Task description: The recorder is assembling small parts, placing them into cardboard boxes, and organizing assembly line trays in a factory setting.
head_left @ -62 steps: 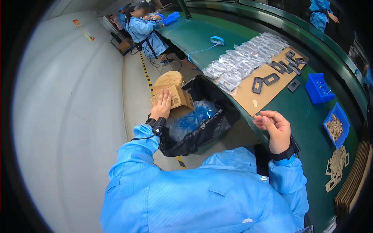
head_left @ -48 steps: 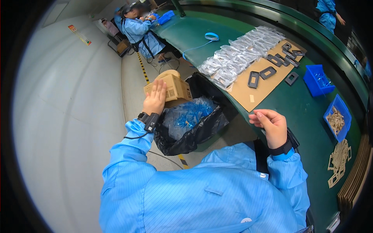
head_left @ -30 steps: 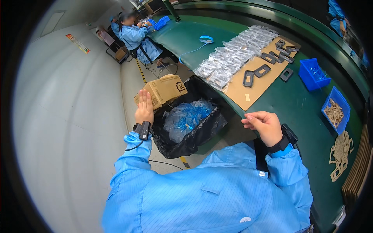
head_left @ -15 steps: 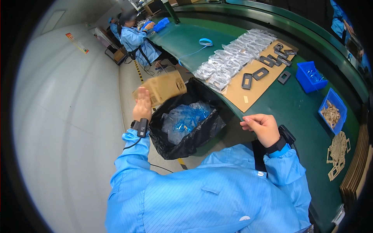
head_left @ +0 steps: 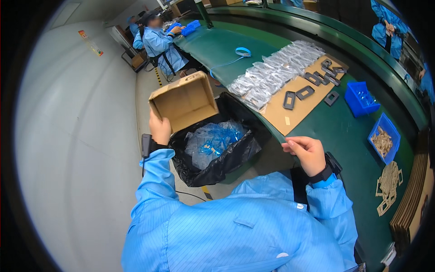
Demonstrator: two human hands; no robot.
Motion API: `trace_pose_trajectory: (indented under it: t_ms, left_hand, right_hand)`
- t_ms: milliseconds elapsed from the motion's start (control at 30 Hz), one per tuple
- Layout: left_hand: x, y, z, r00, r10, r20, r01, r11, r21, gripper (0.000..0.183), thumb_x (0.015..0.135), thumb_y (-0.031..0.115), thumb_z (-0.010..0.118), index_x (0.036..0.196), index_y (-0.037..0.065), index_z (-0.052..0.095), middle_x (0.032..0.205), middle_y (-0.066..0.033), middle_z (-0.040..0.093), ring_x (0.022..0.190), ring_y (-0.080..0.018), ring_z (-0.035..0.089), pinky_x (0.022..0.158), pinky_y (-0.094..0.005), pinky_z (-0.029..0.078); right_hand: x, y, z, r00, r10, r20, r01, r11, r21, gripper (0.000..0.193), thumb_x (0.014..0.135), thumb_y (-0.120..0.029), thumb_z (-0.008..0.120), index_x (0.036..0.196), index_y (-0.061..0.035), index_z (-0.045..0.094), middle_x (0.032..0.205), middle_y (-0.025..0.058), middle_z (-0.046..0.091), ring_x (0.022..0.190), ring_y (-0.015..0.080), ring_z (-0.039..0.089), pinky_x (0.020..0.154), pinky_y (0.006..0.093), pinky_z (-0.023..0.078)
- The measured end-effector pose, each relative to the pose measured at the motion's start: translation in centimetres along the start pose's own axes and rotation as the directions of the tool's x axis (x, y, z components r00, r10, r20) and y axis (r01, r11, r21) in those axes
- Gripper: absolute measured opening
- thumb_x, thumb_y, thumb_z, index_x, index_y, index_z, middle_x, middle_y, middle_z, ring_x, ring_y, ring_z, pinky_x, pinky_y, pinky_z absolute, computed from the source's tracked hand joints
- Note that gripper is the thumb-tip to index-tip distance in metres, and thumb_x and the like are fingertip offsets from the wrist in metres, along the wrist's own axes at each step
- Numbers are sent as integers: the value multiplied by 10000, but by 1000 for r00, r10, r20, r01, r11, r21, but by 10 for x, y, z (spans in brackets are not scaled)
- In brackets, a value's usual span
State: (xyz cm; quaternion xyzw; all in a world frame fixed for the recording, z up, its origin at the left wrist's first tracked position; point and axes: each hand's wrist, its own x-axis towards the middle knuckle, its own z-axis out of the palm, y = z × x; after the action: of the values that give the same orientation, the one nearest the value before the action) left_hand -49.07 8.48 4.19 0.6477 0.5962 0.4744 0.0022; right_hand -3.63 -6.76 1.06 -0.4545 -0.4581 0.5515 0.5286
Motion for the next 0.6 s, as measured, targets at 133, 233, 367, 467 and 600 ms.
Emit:
trace_pose_trajectory:
  t_ms: [133, 233, 367, 467, 600]
  left_hand:
    - [-7, 68, -1, 860, -150, 489, 447, 686, -575, 502, 790, -94, 529, 1285, -37, 476, 1194, -118, 618, 1078, -203, 607, 924, -328, 485]
    - [-23, 117, 15, 765, -38, 643, 535, 592, -602, 503, 798, -109, 543, 1291, -33, 471, 1188, -103, 607, 1094, -198, 604, 938, -331, 485]
    - [-45, 194, 33, 620, 202, 758, 567, 553, -611, 628, 821, -117, 586, 1404, -21, 376, 1300, -83, 545, 1193, -168, 532, 1019, -327, 428]
    - [-61, 234, 60, 557, 487, 673, 388, 563, -729, 662, 864, -72, 597, 1457, -14, 310, 1400, -90, 462, 1294, -157, 423, 1085, -342, 352]
    - [-61, 276, 87, 698, 618, 362, -226, 670, -707, 970, 757, 14, 774, 1519, -11, 174, 1518, -204, 338, 1411, -271, 332, 1150, -385, 270]
  right_hand:
    - [-19, -23, 6, 967, -232, -106, 236, 971, 27, 408, 895, -75, 667, 1275, 12, 544, 1234, 145, 614, 1138, 193, 583, 944, 314, 459]
    - [-28, -44, -1, 974, -191, -119, 194, 981, 9, 785, 832, -172, 745, 1483, -96, 314, 1511, 133, 367, 1386, 252, 359, 1067, 404, 338]
    - [-60, -64, -6, 972, -220, -81, 232, 951, 204, 1254, 680, -377, 882, 1556, -175, 9, 1564, 160, 243, 1411, 312, 302, 1088, 453, 324]
    - [-87, -58, -16, 930, -361, -67, 365, 893, 264, 1331, 643, -276, 919, 1544, -131, -50, 1550, 128, 246, 1417, 267, 283, 1147, 431, 269]
    - [-115, -67, -19, 869, -412, -275, 476, 849, 230, 1216, 645, -234, 913, 1516, -85, 79, 1484, 110, 330, 1378, 246, 330, 1138, 405, 285]
